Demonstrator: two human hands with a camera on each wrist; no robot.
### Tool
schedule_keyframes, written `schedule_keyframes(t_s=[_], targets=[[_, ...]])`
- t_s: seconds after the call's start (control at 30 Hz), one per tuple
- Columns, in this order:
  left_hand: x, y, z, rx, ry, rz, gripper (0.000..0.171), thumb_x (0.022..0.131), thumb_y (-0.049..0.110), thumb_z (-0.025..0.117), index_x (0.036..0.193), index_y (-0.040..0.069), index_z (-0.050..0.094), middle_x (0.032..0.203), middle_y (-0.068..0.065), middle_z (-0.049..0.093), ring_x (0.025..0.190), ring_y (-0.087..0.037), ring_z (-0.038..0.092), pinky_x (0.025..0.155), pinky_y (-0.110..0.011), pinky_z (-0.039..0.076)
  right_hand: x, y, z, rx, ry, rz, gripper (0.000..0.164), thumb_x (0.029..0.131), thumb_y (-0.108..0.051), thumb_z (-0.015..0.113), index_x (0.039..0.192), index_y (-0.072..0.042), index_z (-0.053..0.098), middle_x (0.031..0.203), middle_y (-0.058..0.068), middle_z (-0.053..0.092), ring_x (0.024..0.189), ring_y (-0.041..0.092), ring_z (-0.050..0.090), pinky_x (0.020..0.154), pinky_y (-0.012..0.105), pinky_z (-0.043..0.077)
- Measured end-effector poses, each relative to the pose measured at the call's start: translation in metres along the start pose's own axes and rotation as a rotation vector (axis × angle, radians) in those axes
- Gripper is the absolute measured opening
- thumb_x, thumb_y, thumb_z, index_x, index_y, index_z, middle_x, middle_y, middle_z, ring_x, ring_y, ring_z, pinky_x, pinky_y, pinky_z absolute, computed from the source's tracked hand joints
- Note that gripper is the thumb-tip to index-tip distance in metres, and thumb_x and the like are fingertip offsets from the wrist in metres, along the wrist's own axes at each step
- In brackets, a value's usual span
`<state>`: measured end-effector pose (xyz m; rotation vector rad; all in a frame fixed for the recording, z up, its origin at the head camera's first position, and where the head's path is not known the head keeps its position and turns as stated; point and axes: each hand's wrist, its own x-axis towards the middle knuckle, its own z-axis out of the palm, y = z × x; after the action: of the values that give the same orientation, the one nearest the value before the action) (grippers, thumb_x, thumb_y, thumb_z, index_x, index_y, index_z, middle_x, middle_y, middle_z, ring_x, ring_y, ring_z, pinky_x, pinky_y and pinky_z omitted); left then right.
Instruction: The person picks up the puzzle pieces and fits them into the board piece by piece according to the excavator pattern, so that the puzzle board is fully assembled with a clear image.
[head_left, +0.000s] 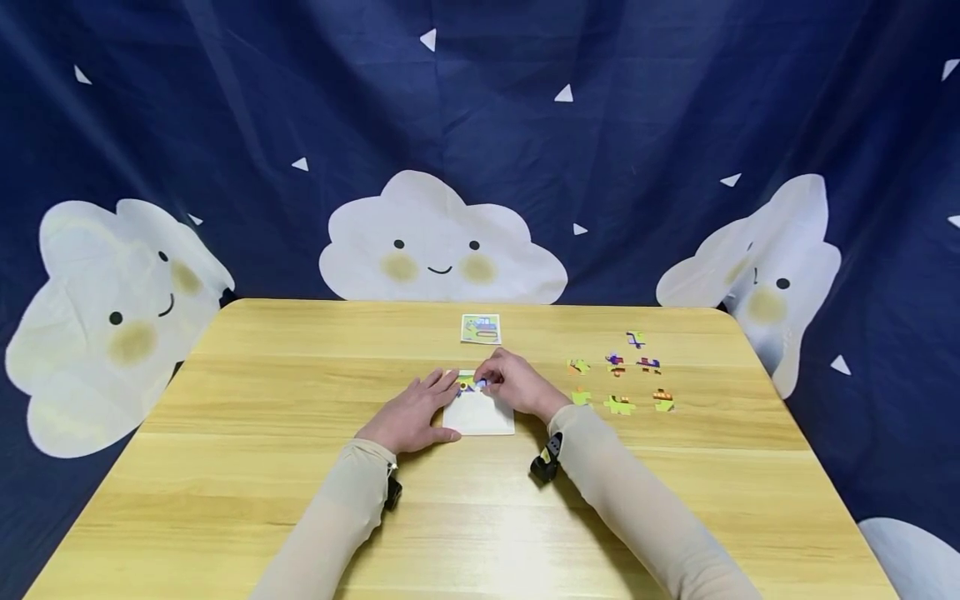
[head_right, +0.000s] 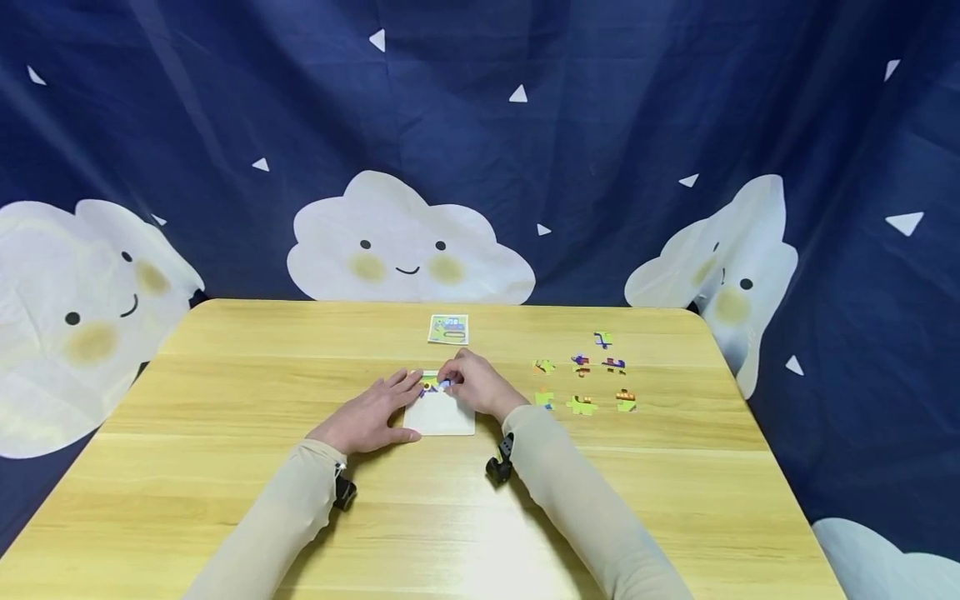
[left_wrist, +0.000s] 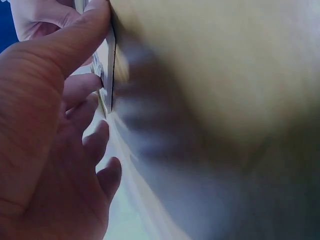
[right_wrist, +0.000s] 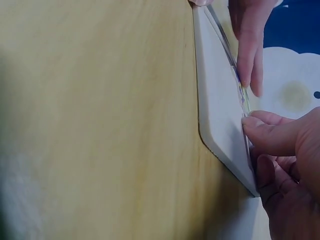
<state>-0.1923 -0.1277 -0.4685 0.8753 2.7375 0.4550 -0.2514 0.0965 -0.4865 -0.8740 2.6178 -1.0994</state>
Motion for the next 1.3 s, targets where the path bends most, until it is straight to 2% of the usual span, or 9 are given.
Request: schedule_keyframes(t_s=[0.17, 0.4, 0.5, 0.73, 0.93, 1.07, 1.2, 1.3], targets=[[0.001, 0.000, -0.002, -0.032, 0.008, 0.030, 0.077, 0.089, 0.037, 0.073, 0.149, 0.001, 0.040, 0.157, -0.012, 0.029, 0.145, -0.033, 0.020, 0.115, -0.053, 0.020, 0.001, -0.001, 0.001, -0.010, 0.013, -0.011, 0.018, 0.087, 0.005, 0.069, 0.101, -0.005, 0.073, 0.095, 0.005, 0.055, 0.083, 0.018, 0.055, 0.076, 0.030, 0.050], [0.003, -0.001, -0.003, -0.031, -0.036, -0.030, 0.077, 0.089, 0.041, 0.072, 0.151, 0.009, 0.039, 0.159, -0.005, 0.027, 0.145, -0.031, 0.022, 0.112, -0.054, 0.026, 0.002, -0.001, 0.002, -0.008, 0.016, 0.015, 0.019, 0.087, 0.006, 0.069, 0.102, -0.006, 0.073, 0.095, 0.003, 0.054, 0.083, 0.016, 0.055, 0.076, 0.029, 0.050], [0.003, -0.002, -0.003, -0.032, -0.034, -0.034, 0.078, 0.088, 0.042, 0.072, 0.151, 0.009, 0.040, 0.159, -0.005, 0.028, 0.144, -0.032, 0.024, 0.112, -0.056, 0.027, 0.002, 0.000, 0.002, -0.005, 0.007, 0.014, 0.019, 0.087, 0.005, 0.069, 0.103, -0.005, 0.072, 0.095, 0.004, 0.054, 0.084, 0.016, 0.056, 0.077, 0.029, 0.050], [0.000, -0.004, -0.004, -0.030, -0.050, -0.048, 0.078, 0.089, 0.042, 0.072, 0.151, 0.009, 0.039, 0.159, -0.004, 0.027, 0.145, -0.028, 0.022, 0.115, -0.051, 0.022, -0.006, 0.001, -0.010, 0.108, 0.020, 0.030, 0.015, 0.092, -0.003, 0.066, 0.105, -0.004, 0.072, 0.096, 0.003, 0.061, 0.088, 0.017, 0.058, 0.080, 0.033, 0.051], [-0.001, -0.004, -0.005, -0.050, -0.044, -0.043, 0.077, 0.088, 0.041, 0.072, 0.152, 0.011, 0.039, 0.160, -0.003, 0.026, 0.146, -0.026, 0.021, 0.116, -0.049, 0.019, -0.031, 0.016, -0.044, 0.170, 0.144, 0.114, 0.018, 0.092, -0.008, 0.068, 0.109, -0.002, 0.071, 0.101, 0.002, 0.064, 0.095, 0.019, 0.059, 0.087, 0.036, 0.052], [0.000, -0.003, -0.004, -0.058, -0.047, -0.052, 0.077, 0.088, 0.041, 0.072, 0.152, 0.012, 0.039, 0.160, -0.002, 0.025, 0.146, -0.025, 0.020, 0.116, -0.049, 0.020, -0.054, 0.036, -0.076, 0.181, 0.244, 0.170, 0.020, 0.092, -0.008, 0.069, 0.109, 0.001, 0.070, 0.104, 0.007, 0.066, 0.094, 0.023, 0.060, 0.082, 0.038, 0.053], [0.001, -0.003, -0.002, -0.071, -0.046, -0.053, 0.076, 0.088, 0.041, 0.072, 0.152, 0.013, 0.039, 0.160, -0.001, 0.025, 0.146, -0.025, 0.020, 0.116, -0.050, 0.021, -0.075, 0.059, -0.109, 0.102, 0.330, 0.213, 0.020, 0.092, -0.006, 0.069, 0.109, 0.004, 0.068, 0.104, 0.012, 0.066, 0.095, 0.026, 0.060, 0.082, 0.039, 0.051], [0.002, -0.002, 0.000, -0.085, -0.040, -0.041, 0.076, 0.089, 0.040, 0.072, 0.152, 0.012, 0.039, 0.160, -0.002, 0.024, 0.146, -0.026, 0.019, 0.116, -0.050, 0.020, -0.087, 0.079, -0.132, 0.018, 0.356, 0.269, 0.021, 0.092, -0.006, 0.068, 0.110, 0.005, 0.066, 0.103, 0.016, 0.065, 0.094, 0.030, 0.059, 0.079, 0.041, 0.049]])
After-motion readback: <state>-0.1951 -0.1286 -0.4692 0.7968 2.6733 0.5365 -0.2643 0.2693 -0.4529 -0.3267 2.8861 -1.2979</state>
